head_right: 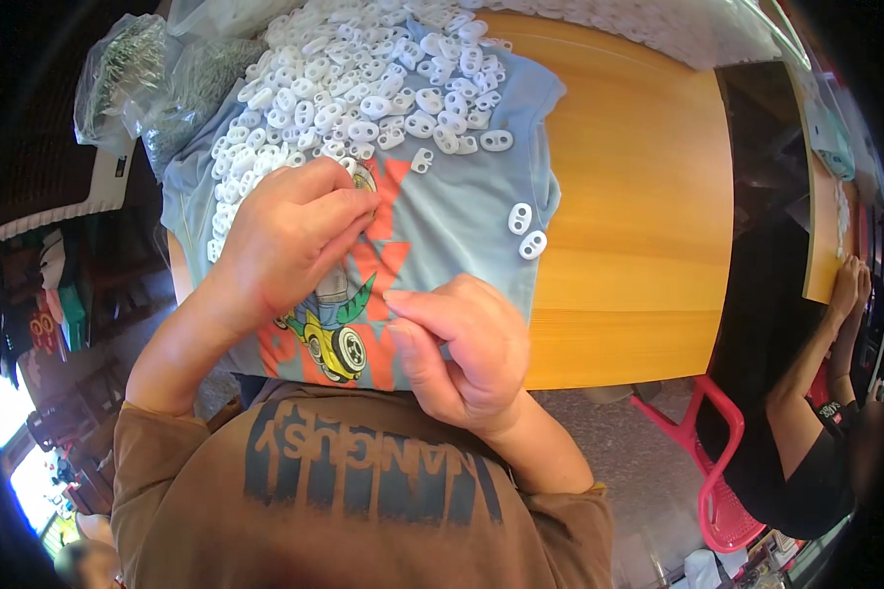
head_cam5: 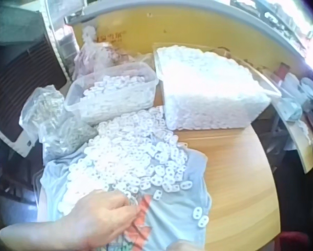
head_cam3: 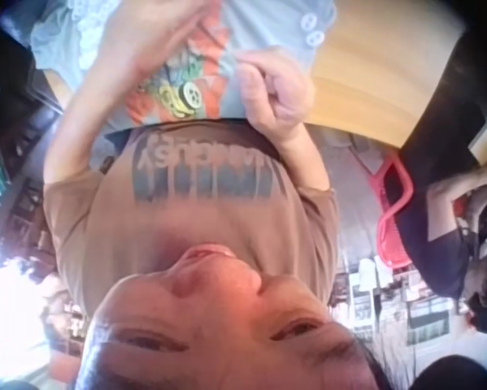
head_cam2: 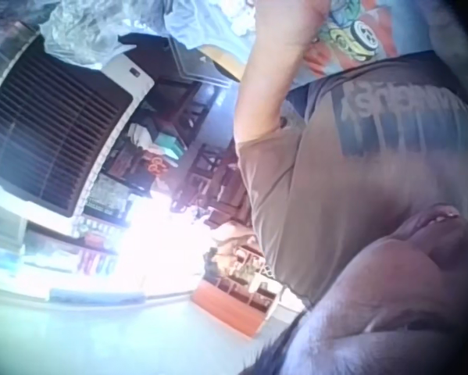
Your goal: The person assembles small white plastic components by inserting a green plastic piece and a small screw into them.
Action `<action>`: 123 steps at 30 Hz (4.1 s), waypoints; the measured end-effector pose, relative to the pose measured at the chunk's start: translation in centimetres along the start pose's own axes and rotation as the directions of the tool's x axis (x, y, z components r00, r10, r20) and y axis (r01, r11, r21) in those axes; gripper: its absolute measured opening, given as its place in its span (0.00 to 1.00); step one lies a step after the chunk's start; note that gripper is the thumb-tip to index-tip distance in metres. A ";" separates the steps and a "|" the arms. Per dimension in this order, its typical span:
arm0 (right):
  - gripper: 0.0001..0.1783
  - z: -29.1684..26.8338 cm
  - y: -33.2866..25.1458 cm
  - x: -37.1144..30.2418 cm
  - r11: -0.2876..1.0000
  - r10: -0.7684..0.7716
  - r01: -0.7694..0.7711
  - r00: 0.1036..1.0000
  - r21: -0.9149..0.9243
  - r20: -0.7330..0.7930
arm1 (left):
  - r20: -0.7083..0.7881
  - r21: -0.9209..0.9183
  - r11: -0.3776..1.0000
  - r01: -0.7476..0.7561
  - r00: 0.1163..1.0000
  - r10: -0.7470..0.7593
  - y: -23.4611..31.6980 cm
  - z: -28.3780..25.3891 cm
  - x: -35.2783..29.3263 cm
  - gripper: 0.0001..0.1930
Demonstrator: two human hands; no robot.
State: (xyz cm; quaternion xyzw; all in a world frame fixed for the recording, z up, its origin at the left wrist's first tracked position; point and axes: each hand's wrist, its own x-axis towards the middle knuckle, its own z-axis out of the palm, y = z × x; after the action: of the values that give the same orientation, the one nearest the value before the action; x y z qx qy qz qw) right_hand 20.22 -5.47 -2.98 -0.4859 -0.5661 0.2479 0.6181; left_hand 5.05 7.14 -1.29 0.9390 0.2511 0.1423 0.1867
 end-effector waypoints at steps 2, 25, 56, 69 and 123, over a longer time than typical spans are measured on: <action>0.08 -0.1 -0.1 0.0 1.000 0.027 -0.027 0.999 -0.015 0.025 | 0.009 0.009 1.000 -0.014 1.000 0.014 0.2 -0.1 0.1 0.06; 0.07 0.4 -0.1 0.5 0.977 0.171 -0.179 0.982 0.115 0.075 | 0.304 -0.952 -0.164 0.259 0.863 -0.403 4.9 1.2 -2.0 0.07; 0.04 -0.9 -0.5 0.2 0.810 0.489 -0.446 0.872 0.380 -0.020 | -0.027 0.022 0.984 0.177 0.984 -0.177 2.1 1.4 5.0 0.06; 0.05 -0.7 -0.2 -0.2 0.802 0.490 -0.456 0.872 0.387 0.010 | 0.103 0.015 0.987 0.160 0.982 -0.161 1.3 0.9 6.4 0.06; 0.05 3.3 -2.3 -0.3 0.971 0.152 -0.195 0.948 0.135 0.281 | 0.346 -0.938 -0.152 0.311 0.844 -0.410 4.3 -2.7 -7.6 0.07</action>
State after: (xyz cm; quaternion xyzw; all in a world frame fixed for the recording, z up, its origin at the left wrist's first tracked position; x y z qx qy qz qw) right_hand 16.52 -5.60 -1.49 -0.4444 -0.5777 0.4098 0.5484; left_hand -0.45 0.41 1.57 0.4041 0.3295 0.2510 0.8156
